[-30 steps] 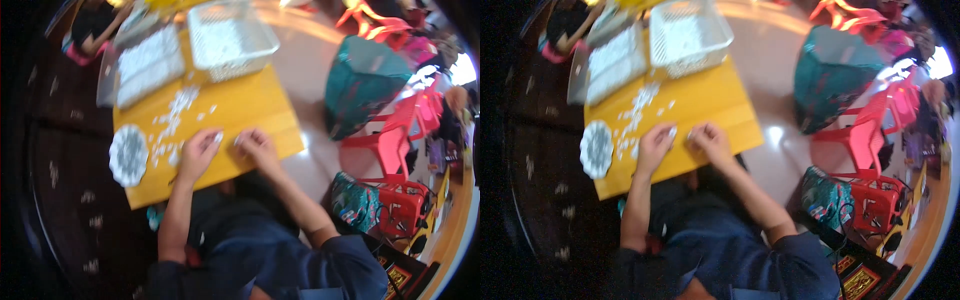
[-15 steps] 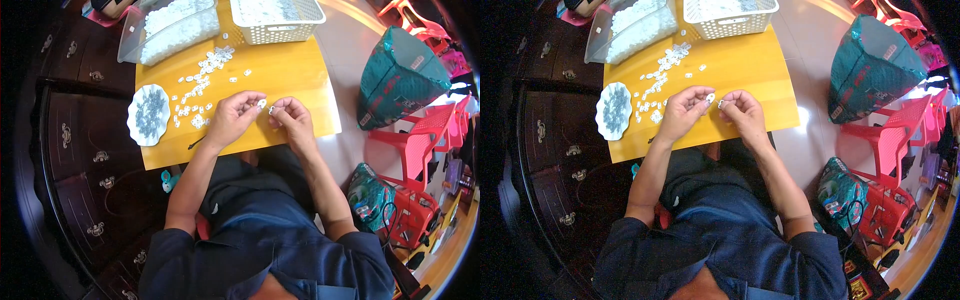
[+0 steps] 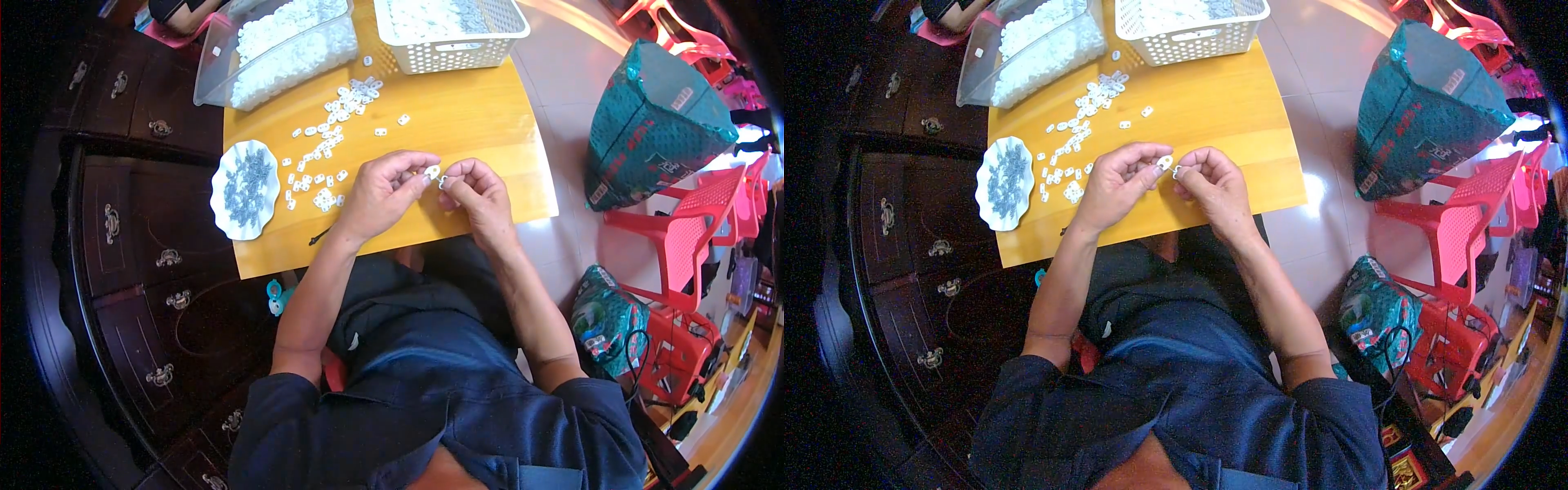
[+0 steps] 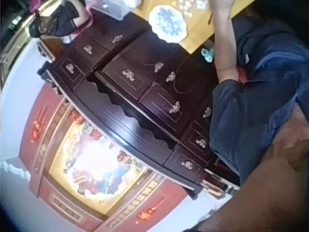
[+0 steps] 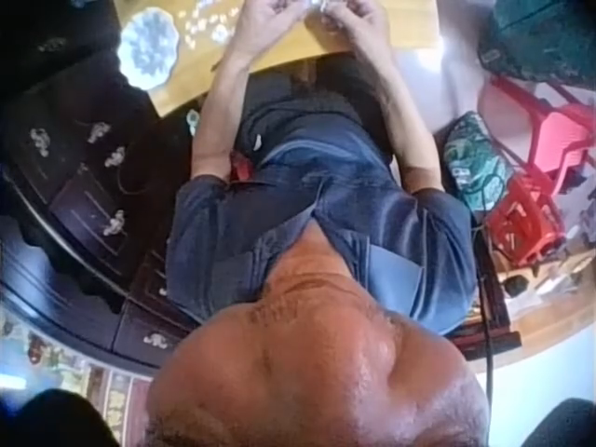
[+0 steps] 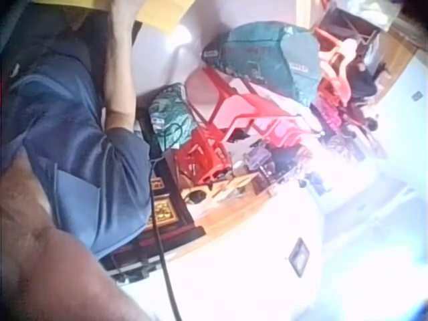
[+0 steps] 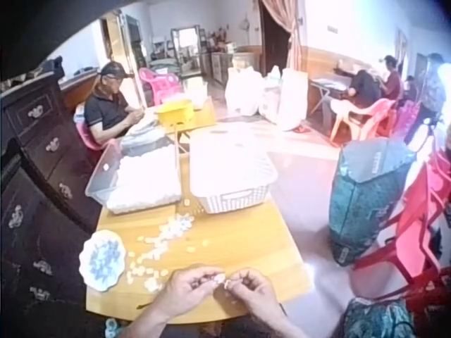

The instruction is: The recorder is manually assembling small white plastic components by inserting metal pins into them while seated at a workbench.

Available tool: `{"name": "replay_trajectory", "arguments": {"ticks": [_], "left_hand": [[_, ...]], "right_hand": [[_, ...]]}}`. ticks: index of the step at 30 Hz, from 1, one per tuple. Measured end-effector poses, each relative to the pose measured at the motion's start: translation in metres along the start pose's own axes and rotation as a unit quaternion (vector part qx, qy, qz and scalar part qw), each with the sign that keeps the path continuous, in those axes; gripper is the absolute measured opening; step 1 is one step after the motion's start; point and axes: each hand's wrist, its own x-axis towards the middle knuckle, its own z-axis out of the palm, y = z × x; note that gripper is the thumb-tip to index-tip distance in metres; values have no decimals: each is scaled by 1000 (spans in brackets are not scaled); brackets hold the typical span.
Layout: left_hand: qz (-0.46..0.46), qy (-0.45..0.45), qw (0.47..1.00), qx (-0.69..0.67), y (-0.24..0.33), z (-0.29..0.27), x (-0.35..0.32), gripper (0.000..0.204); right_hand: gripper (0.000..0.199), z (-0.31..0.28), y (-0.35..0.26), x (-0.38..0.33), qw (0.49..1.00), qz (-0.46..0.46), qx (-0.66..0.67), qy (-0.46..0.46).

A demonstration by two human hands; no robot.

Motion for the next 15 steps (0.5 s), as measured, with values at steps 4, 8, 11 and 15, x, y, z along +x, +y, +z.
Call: {"name": "replay_trajectory", "arguments": {"ticks": [4, 8, 11, 15], "left_hand": [[-1, -19, 1000, 21, 1, -3, -1, 25], [10, -9, 1000, 13, 0, -1, -2, 24], [-11, -16, 1000, -21, 1, 1, -2, 24], [-20, -20, 999, -38, 0, 2, -2, 25]], "right_hand": [[7, 2, -2, 0, 1000, -2, 8, 8], [6, 1, -1, 0, 1000, -2, -3, 5], [6, 0, -1, -1, 1000, -1, -2, 4], [5, 2, -4, -2, 1000, 2, 0, -1]]}}
